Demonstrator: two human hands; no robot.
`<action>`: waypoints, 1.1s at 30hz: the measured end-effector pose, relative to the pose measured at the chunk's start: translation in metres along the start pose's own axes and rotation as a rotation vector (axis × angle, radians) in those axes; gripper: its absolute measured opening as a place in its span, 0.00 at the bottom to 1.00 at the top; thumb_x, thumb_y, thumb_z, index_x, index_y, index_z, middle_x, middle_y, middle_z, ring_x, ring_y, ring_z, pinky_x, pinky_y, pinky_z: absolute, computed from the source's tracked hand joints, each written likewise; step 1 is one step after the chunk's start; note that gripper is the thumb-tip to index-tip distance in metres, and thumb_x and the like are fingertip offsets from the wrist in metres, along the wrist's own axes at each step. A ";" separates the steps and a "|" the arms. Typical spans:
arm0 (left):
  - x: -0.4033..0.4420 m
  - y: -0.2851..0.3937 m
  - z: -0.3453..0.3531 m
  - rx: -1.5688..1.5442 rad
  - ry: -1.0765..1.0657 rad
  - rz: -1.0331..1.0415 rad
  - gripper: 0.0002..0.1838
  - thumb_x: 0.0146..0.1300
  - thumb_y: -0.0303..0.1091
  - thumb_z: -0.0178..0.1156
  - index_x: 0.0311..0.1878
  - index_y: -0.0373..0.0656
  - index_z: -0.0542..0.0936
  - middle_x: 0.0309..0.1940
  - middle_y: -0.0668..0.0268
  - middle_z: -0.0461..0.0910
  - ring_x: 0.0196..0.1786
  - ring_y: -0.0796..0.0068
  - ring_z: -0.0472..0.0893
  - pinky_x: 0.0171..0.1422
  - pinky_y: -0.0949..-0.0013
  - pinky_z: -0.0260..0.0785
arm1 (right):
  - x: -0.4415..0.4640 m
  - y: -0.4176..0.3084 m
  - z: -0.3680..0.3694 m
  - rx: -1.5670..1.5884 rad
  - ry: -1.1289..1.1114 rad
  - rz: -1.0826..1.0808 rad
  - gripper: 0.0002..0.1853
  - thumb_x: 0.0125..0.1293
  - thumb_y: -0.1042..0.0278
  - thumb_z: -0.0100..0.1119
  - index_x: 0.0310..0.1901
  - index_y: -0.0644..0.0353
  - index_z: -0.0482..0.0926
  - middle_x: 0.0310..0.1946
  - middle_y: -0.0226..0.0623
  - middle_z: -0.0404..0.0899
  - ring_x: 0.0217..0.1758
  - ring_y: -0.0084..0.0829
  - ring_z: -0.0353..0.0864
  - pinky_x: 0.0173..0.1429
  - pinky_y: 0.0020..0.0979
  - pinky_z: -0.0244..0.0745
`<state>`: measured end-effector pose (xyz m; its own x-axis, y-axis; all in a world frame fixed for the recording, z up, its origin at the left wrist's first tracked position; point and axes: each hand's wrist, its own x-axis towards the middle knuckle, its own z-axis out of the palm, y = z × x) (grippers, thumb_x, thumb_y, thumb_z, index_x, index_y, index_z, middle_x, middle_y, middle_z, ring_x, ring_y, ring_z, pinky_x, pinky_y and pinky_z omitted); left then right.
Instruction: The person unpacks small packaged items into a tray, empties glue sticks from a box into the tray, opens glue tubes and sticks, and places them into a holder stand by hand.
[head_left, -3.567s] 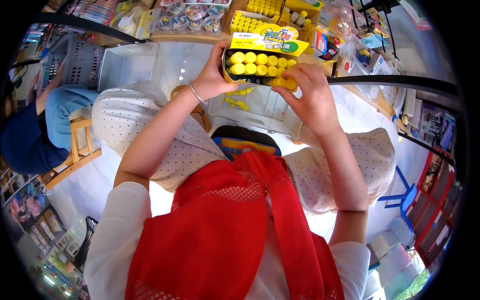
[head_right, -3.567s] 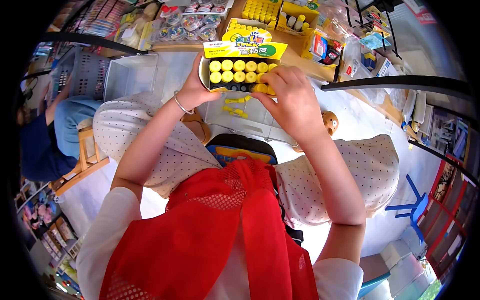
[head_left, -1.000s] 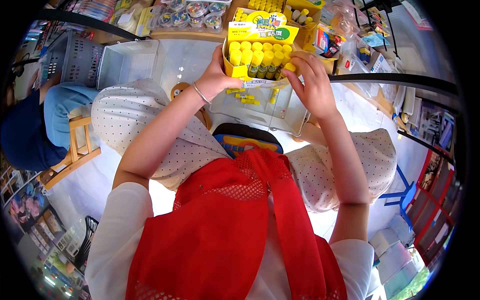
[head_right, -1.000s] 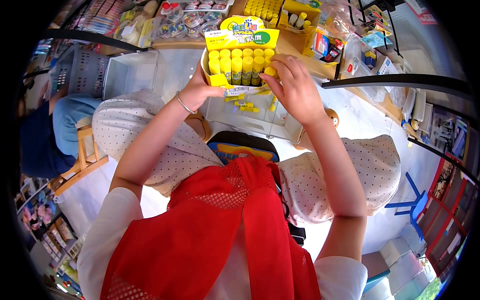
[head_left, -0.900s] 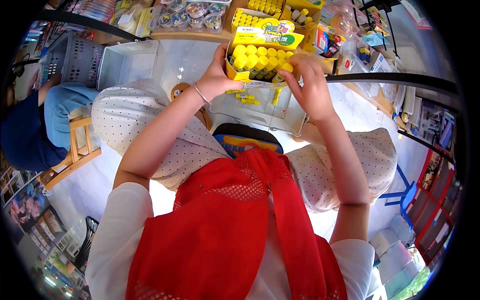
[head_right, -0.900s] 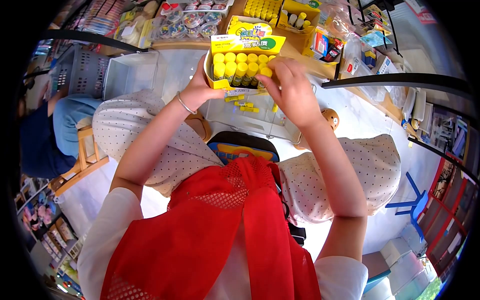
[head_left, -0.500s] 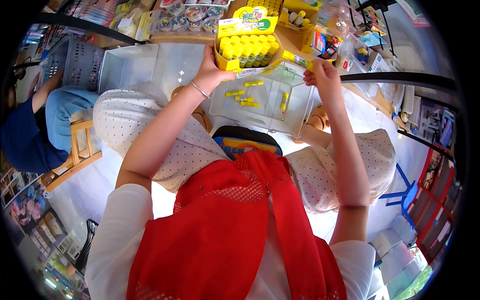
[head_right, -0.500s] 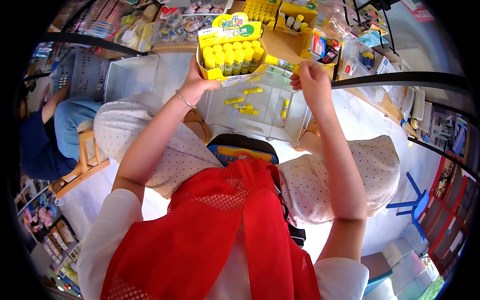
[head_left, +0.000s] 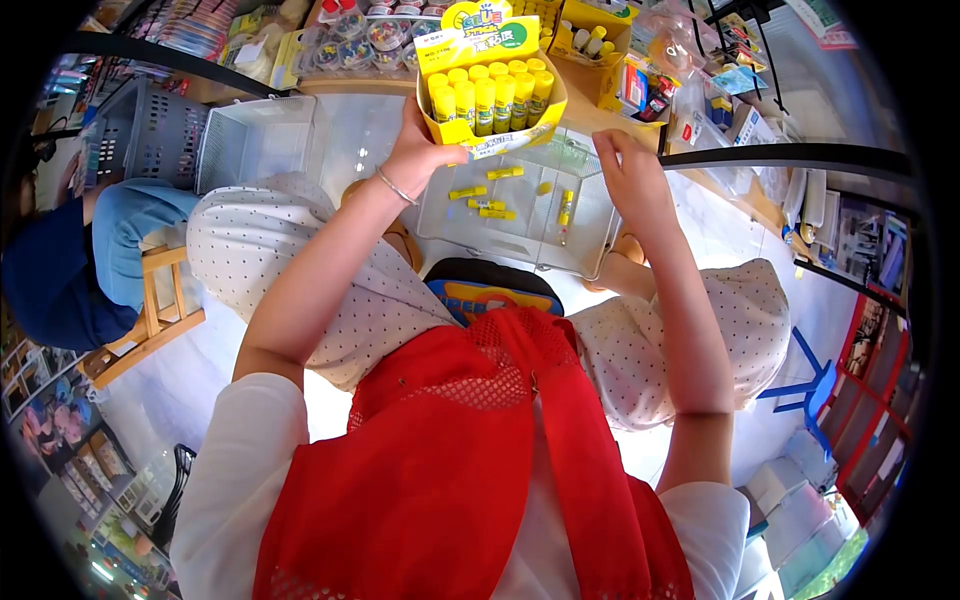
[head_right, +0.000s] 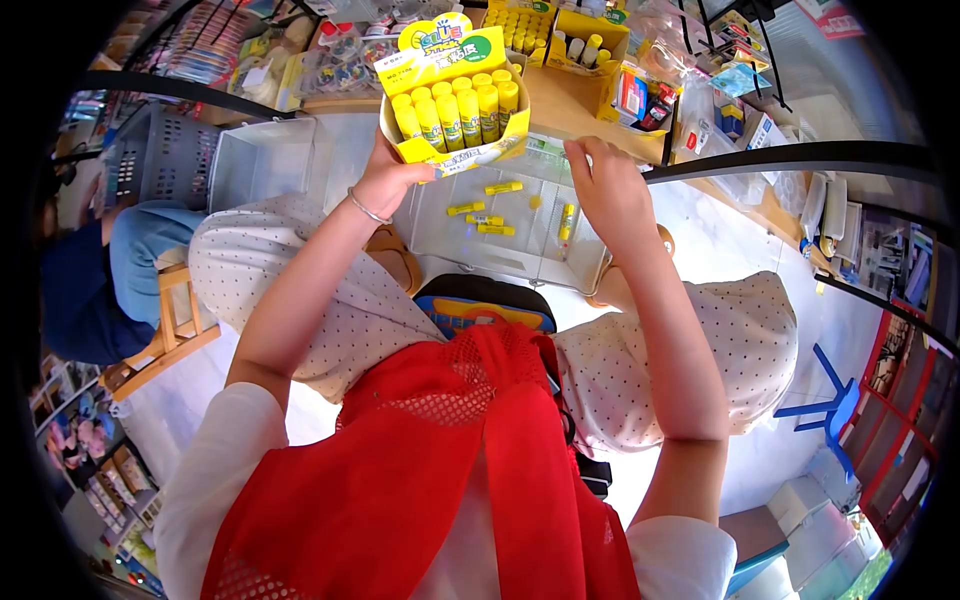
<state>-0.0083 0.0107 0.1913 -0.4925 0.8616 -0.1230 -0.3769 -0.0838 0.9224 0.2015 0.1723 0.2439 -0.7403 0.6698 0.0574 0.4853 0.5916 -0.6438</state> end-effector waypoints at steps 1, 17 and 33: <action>-0.001 0.000 0.002 0.020 -0.024 0.033 0.46 0.33 0.14 0.62 0.58 0.40 0.50 0.55 0.60 0.62 0.59 0.67 0.66 0.59 0.64 0.64 | 0.001 -0.007 -0.002 0.077 0.034 -0.013 0.10 0.61 0.66 0.53 0.36 0.65 0.75 0.31 0.46 0.76 0.36 0.45 0.75 0.41 0.38 0.69; -0.016 -0.009 0.016 0.143 -0.268 0.052 0.50 0.36 0.20 0.63 0.62 0.40 0.44 0.58 0.60 0.58 0.62 0.70 0.61 0.66 0.66 0.56 | 0.004 -0.038 -0.004 -0.040 -0.025 -0.456 0.13 0.46 0.76 0.62 0.36 0.64 0.74 0.39 0.40 0.71 0.44 0.43 0.71 0.47 0.37 0.68; -0.003 0.000 0.006 0.155 -0.027 0.051 0.47 0.33 0.17 0.63 0.60 0.41 0.50 0.54 0.61 0.63 0.59 0.70 0.66 0.60 0.67 0.63 | 0.014 -0.011 -0.030 0.542 0.090 0.105 0.07 0.63 0.72 0.51 0.41 0.64 0.72 0.31 0.38 0.74 0.32 0.29 0.75 0.38 0.25 0.70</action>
<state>-0.0029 0.0112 0.1939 -0.4858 0.8715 -0.0669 -0.2255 -0.0510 0.9729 0.2001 0.1882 0.2748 -0.6468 0.7623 0.0212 0.2285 0.2203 -0.9483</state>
